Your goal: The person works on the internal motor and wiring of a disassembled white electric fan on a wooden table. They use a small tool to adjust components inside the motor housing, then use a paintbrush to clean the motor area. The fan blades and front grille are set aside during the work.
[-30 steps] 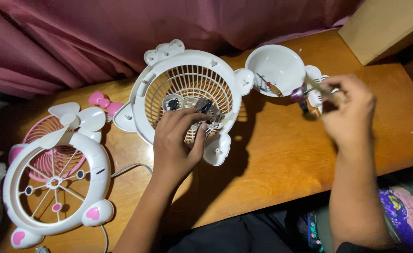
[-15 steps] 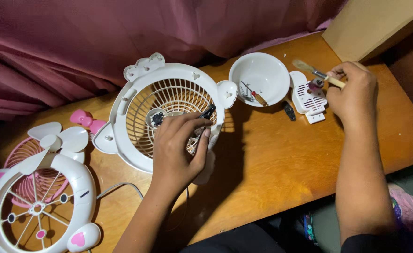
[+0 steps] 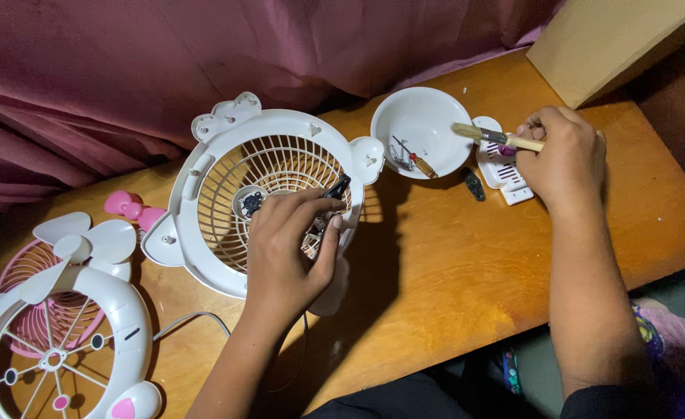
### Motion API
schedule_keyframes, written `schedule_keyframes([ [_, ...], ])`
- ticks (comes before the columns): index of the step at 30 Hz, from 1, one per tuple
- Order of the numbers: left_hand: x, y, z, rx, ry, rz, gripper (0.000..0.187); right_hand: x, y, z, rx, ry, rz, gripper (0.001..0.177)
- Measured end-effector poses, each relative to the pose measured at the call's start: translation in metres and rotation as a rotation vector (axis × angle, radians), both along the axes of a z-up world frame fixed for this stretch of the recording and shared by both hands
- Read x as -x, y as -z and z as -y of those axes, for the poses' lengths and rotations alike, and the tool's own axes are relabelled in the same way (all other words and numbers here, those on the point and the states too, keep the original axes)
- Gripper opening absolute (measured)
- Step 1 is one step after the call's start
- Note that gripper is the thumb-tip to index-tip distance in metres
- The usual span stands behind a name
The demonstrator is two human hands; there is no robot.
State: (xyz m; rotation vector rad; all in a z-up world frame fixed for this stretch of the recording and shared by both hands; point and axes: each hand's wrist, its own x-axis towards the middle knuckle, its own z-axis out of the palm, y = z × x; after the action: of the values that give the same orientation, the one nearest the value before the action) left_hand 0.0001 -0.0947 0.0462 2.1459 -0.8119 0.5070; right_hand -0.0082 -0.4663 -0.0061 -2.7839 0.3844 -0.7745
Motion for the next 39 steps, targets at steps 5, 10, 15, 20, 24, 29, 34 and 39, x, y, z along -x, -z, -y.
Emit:
schedule_keyframes([
  [5, 0.0, 0.003, -0.002, 0.015, -0.001, -0.012, 0.016, 0.0, 0.003, 0.002, 0.017, -0.037, 0.02, 0.012],
  [10, -0.001, 0.005, -0.003, 0.012, -0.001, -0.012, 0.016, -0.002, 0.002, -0.001, -0.101, 0.008, -0.032, 0.021],
  [15, -0.001, 0.004, -0.004, 0.019, -0.007, -0.01, 0.016, 0.005, -0.01, -0.011, -0.133, 0.077, 0.054, 0.029],
  [20, -0.003, 0.002, -0.01, 0.025, 0.026, -0.057, 0.031, 0.015, -0.035, -0.041, -0.13, -0.079, 0.151, 0.026],
  [24, -0.012, 0.007, -0.02, 0.043, 0.024, -0.127, 0.047, 0.016, -0.042, -0.095, -0.251, -0.223, 0.061, 0.021],
  [29, -0.017, 0.014, -0.036, 0.153, -0.056, -0.217, 0.029, 0.016, -0.054, -0.156, -0.613, -0.688, 0.105, 0.022],
  [34, -0.017, 0.019, -0.047, 0.389, -0.072, -0.389, 0.023, 0.012, -0.073, -0.182, -0.463, -0.782, 0.21, 0.016],
  [39, -0.023, 0.02, -0.063, 0.349, -0.146, -0.295, 0.025, 0.004, -0.085, -0.196, -0.504, -0.809, 0.351, 0.012],
])
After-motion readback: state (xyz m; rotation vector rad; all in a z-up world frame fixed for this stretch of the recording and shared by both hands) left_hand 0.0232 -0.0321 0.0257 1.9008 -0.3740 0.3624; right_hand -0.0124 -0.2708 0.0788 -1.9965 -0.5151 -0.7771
